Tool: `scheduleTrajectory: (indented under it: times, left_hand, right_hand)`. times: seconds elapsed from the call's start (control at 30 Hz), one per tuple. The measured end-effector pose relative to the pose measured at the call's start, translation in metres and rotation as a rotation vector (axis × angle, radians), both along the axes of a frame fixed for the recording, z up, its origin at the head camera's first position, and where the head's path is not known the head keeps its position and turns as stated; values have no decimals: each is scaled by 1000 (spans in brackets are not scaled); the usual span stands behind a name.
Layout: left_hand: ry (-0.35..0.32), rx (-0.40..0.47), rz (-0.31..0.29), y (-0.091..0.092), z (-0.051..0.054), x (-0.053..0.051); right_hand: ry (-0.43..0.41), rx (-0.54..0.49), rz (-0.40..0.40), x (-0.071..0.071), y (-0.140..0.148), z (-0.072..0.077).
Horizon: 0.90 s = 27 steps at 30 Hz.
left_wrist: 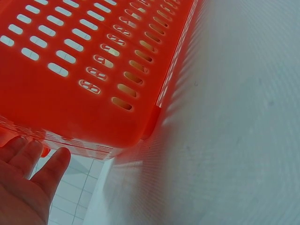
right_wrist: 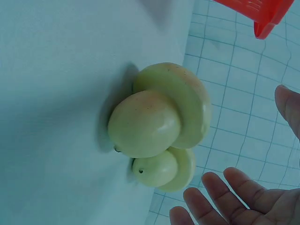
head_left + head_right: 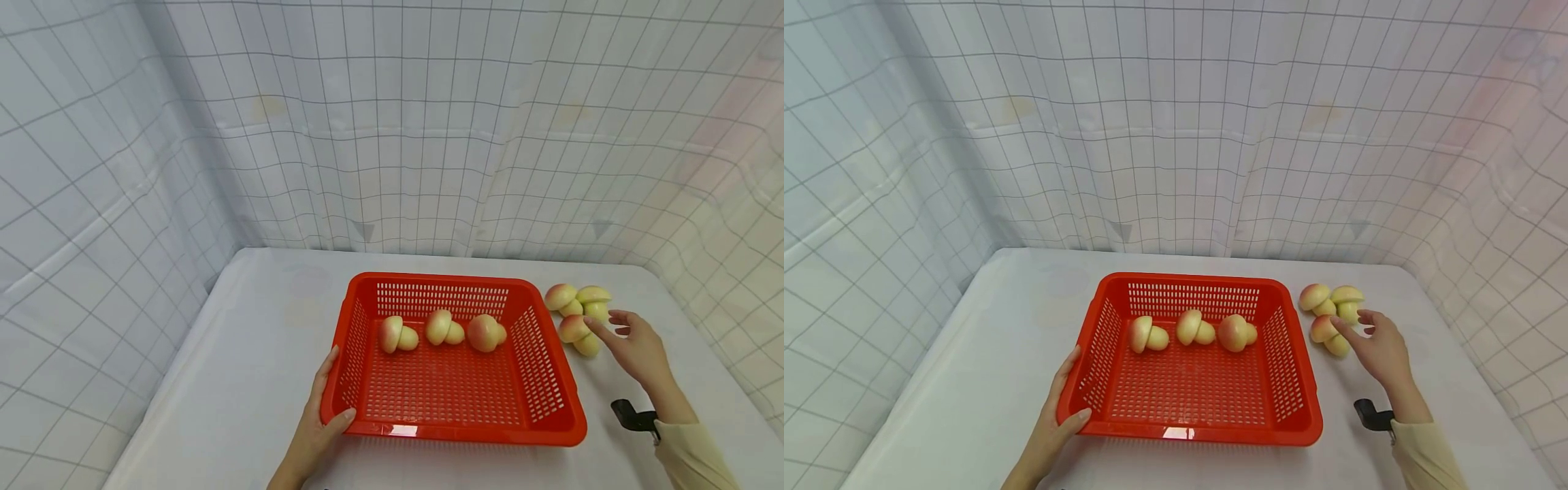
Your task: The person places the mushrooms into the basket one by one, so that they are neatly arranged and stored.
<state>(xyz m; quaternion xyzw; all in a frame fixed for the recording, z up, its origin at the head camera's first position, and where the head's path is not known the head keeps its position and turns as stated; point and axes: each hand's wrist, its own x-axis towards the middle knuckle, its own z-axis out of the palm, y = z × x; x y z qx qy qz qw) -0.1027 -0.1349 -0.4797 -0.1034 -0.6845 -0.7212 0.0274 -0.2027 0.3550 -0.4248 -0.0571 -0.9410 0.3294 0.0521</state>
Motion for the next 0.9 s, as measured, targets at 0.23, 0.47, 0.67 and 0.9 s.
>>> scheduleTrajectory:
  times: [0.23, 0.47, 0.67, 0.9]
  left_hand:
    - [-2, -5, 1, 0, 1, -1]
    - [-15, 6, -4, 0, 2, -1]
    - [-12, 5, -8, 0, 1, -1]
    - [-17, 0, -1, 0, 1, 0]
  right_hand:
    - [-18, 13, -1, 3, -3, -8]
    - [-49, 20, 8, 1, -7, -13]
    - [-100, 17, 19, 1, -8, -18]
    - [-121, 31, 18, -1, -9, -20]
